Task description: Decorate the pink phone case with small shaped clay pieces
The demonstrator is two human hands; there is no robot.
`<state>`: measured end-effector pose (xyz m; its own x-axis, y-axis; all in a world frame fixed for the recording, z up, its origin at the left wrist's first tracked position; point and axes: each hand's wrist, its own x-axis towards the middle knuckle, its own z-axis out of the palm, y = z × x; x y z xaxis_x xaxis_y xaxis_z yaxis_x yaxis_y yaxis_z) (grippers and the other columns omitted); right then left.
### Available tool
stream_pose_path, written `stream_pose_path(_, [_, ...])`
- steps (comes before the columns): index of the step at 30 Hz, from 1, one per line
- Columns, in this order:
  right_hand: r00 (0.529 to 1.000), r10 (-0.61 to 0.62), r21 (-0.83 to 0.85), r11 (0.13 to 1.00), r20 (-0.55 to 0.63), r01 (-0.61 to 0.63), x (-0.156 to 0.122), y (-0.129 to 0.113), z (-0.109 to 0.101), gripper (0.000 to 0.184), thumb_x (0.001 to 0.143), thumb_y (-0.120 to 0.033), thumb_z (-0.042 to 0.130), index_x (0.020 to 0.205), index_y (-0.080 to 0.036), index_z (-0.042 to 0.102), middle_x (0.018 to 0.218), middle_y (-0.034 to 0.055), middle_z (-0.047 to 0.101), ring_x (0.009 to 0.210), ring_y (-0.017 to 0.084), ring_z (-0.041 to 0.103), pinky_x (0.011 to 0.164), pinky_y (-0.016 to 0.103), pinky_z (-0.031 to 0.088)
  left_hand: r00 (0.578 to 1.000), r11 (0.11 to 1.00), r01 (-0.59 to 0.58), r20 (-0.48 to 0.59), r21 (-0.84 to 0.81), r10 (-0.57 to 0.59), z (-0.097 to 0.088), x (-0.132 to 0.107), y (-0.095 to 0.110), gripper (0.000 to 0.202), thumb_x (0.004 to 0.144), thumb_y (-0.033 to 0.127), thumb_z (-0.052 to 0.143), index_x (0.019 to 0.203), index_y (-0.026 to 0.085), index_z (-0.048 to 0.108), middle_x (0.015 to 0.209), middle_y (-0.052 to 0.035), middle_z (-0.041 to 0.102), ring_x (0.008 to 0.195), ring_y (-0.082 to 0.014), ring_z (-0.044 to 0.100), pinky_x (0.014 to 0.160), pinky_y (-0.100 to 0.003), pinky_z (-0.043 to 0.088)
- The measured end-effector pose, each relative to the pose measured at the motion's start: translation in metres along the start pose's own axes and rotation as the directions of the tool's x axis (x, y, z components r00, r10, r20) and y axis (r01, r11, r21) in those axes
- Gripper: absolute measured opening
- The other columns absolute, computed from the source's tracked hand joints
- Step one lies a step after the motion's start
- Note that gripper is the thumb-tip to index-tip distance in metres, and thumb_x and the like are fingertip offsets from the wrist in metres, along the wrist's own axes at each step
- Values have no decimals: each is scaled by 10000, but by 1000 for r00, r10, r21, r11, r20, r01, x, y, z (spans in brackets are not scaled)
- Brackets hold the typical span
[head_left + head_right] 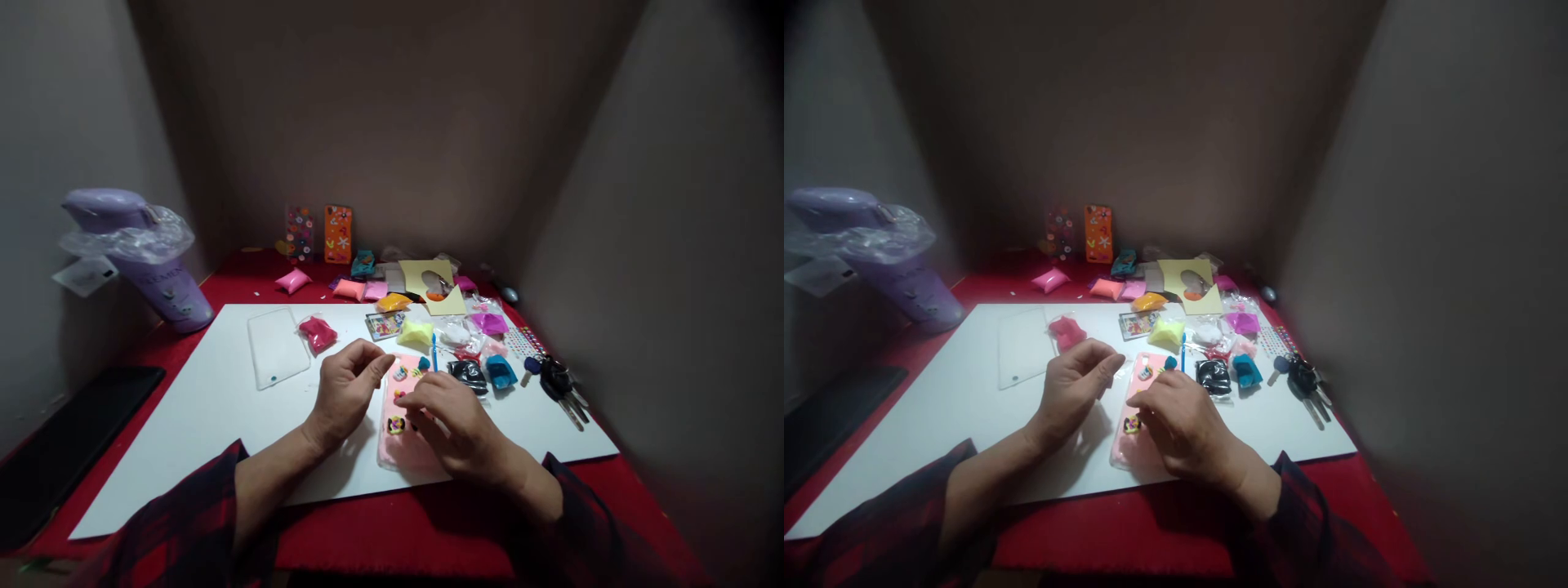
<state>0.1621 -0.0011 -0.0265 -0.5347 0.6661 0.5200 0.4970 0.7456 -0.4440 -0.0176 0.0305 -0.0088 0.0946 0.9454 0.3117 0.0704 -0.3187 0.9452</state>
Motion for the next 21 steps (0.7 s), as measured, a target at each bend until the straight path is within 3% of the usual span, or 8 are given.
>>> stream_pose_path(21, [1000, -1, 64, 998, -18, 2, -1, 1, 17, 255, 830, -109, 530, 1066, -199, 567, 808, 46, 660, 785, 195, 550, 711, 351, 422, 1000, 998, -2, -23, -61, 1, -1, 2, -1, 195, 782, 265, 640, 644, 151, 562, 514, 49, 484, 471, -68, 410, 458, -185, 337])
